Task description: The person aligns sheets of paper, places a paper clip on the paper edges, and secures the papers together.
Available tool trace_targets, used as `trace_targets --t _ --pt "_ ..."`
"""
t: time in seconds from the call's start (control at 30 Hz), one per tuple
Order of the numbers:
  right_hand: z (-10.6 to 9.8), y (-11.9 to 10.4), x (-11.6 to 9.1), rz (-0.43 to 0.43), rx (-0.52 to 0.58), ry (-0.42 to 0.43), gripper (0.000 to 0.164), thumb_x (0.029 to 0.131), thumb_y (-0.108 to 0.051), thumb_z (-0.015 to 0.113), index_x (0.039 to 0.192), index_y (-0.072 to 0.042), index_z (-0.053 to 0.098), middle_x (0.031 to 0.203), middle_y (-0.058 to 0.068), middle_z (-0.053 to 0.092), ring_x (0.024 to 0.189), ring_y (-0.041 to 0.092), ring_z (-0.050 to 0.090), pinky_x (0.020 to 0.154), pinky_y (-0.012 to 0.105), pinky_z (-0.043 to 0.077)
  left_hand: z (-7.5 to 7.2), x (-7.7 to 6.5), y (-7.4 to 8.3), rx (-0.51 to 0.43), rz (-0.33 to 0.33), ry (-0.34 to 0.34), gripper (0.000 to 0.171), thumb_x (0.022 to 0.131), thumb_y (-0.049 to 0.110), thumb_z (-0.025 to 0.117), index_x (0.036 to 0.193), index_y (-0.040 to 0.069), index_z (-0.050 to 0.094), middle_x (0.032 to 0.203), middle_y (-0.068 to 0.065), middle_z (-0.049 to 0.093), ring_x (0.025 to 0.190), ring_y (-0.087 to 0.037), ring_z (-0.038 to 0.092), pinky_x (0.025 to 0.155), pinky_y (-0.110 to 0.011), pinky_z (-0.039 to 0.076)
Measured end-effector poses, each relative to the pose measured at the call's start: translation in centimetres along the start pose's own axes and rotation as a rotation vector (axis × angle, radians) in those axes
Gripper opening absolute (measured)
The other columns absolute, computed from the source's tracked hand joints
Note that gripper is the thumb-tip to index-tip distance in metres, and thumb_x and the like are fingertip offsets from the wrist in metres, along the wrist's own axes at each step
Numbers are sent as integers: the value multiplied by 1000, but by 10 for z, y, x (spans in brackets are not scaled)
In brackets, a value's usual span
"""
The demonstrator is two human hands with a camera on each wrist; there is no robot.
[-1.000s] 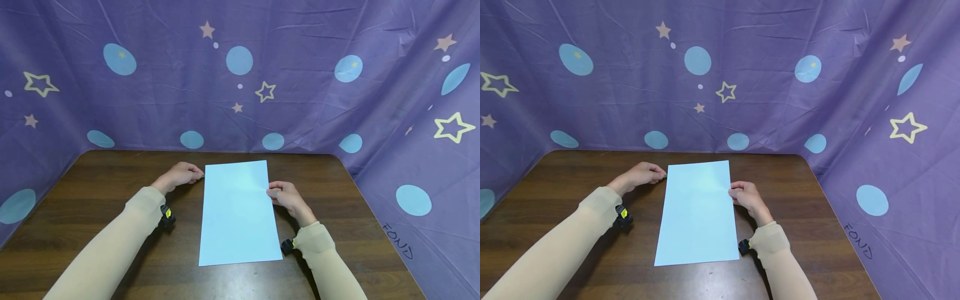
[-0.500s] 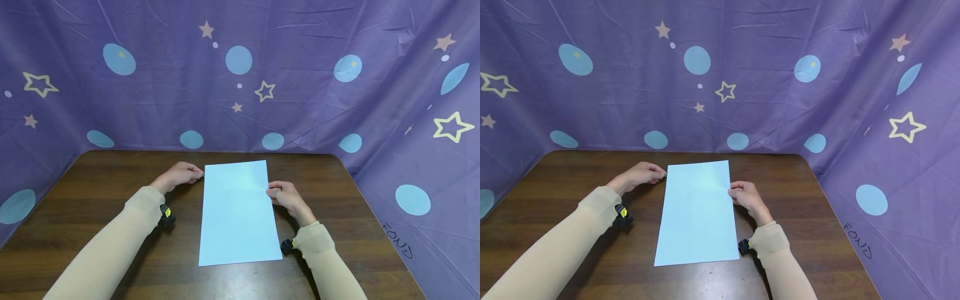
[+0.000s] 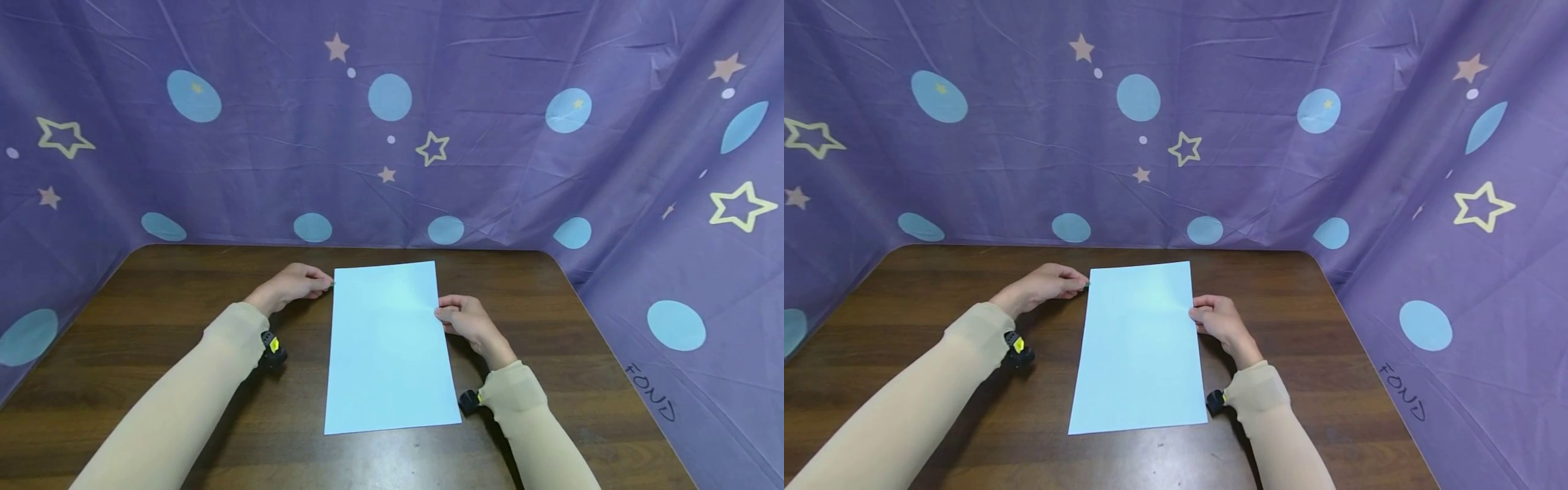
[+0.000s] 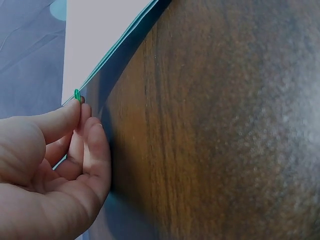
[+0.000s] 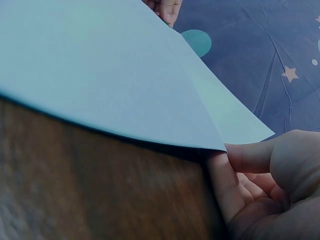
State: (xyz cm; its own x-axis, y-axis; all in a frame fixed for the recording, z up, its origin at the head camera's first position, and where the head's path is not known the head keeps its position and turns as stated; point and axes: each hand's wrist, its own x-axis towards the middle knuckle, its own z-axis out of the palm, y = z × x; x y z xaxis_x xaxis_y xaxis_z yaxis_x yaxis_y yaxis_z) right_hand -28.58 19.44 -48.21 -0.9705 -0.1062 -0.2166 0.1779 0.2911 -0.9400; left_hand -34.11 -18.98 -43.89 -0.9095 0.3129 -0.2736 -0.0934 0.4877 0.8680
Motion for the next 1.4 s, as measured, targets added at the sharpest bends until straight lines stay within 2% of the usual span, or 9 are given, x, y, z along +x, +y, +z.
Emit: trace_targets --t 0.33,0.6,0.77,1.17,1.4 --pt "0 0 2 -6 34 5 28 104 -7 66 130 5 66 111 13 70 94 17 66 84 32 61 1 5 -4 22 18 34 33 110 12 58 137 -6 65 141 -23 62 123 -30 62 108 -42 54" --pt "1 1 2 -12 33 6 29 103 -6 68 130 4 67 111 12 73 90 14 68 81 31 62 2 7 -4 -2 17 56 34 109 12 61 138 -5 64 140 -21 62 121 -27 64 106 -39 55" --pt "1 1 2 -16 33 5 29 103 -6 69 129 5 66 111 12 74 91 14 68 80 30 61 3 7 -3 -30 31 66 35 107 12 64 137 -7 64 137 -22 64 117 -26 66 105 -39 56" --pt "1 -2 -1 -29 18 1 29 103 -8 70 129 5 67 113 14 74 91 15 68 81 31 62 3 9 -5 -118 -7 86 36 106 13 66 135 -8 64 128 -17 68 100 -13 67 96 -29 58" --pt "3 -1 -2 -26 5 24 28 103 -9 69 129 4 68 113 14 73 94 16 68 85 33 62 1 8 -6 -199 -20 56 36 106 9 64 138 -9 61 126 -16 67 100 -13 67 93 -25 58"
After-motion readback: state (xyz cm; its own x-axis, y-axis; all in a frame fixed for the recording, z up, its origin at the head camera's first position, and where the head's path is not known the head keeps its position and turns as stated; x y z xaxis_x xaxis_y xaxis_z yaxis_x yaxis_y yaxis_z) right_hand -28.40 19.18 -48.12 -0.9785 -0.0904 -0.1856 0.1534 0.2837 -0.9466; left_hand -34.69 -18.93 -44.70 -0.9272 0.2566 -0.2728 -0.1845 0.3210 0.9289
